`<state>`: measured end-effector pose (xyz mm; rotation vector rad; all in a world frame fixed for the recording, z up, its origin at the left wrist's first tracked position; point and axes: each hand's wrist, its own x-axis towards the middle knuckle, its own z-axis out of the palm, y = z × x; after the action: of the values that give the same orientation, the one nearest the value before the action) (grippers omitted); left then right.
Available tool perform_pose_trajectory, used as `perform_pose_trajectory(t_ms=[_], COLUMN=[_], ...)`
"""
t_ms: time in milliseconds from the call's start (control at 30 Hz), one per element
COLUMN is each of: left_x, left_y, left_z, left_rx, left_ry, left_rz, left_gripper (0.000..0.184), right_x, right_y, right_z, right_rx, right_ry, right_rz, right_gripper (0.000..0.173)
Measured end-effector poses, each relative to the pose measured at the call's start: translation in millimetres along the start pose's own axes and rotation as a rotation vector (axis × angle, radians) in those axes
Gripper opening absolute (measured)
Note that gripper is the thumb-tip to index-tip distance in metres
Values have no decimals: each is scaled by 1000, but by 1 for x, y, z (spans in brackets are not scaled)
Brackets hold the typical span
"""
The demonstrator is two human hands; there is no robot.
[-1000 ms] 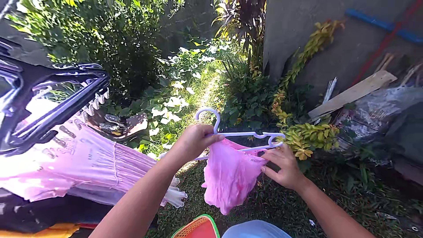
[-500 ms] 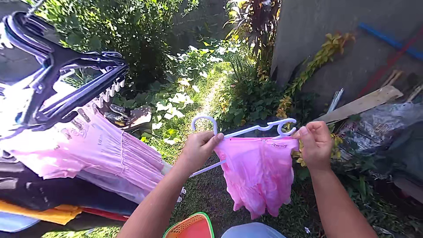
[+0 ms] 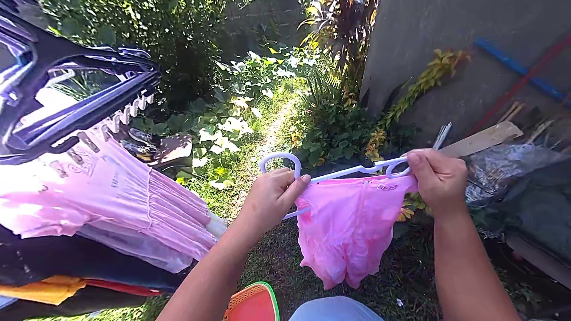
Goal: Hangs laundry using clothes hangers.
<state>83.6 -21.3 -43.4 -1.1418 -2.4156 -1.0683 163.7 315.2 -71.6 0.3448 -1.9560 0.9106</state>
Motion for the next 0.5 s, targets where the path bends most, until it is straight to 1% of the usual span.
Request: perform_pose_trajectory(t_ms=[67,167,233,300,367,400,500], left_x=[-2,-11,-19,-27,-34,-37,-47], left_y=[-6,-8,-9,-8,-8,-9,-11], left_z=[-3,-4,-4,-9,-13,-15,-23], left_rx=[-54,-95,-164,-229,-233,-233,-149], left_ry=[19,54,87,74,77,70,34], left_rz=[18,-1,-9,-42,-33,-14,31], left_gripper=[34,29,22,26,19,19,27], right_x=[2,0,1,4,8,10,20], right_y=[-6,-11,-12,-14,-16,-17,-19], right_z=[0,3,1,-1,-1,-1,-1], right_rx=[-14,73,101,93,76,49,-61], right_ry=[-82,-127,-165,-202,-249,-278,-357], right_rz=[-45,-43,-80,-135,-203,-243,-305], right_gripper=[29,27,28,30,30,31,34])
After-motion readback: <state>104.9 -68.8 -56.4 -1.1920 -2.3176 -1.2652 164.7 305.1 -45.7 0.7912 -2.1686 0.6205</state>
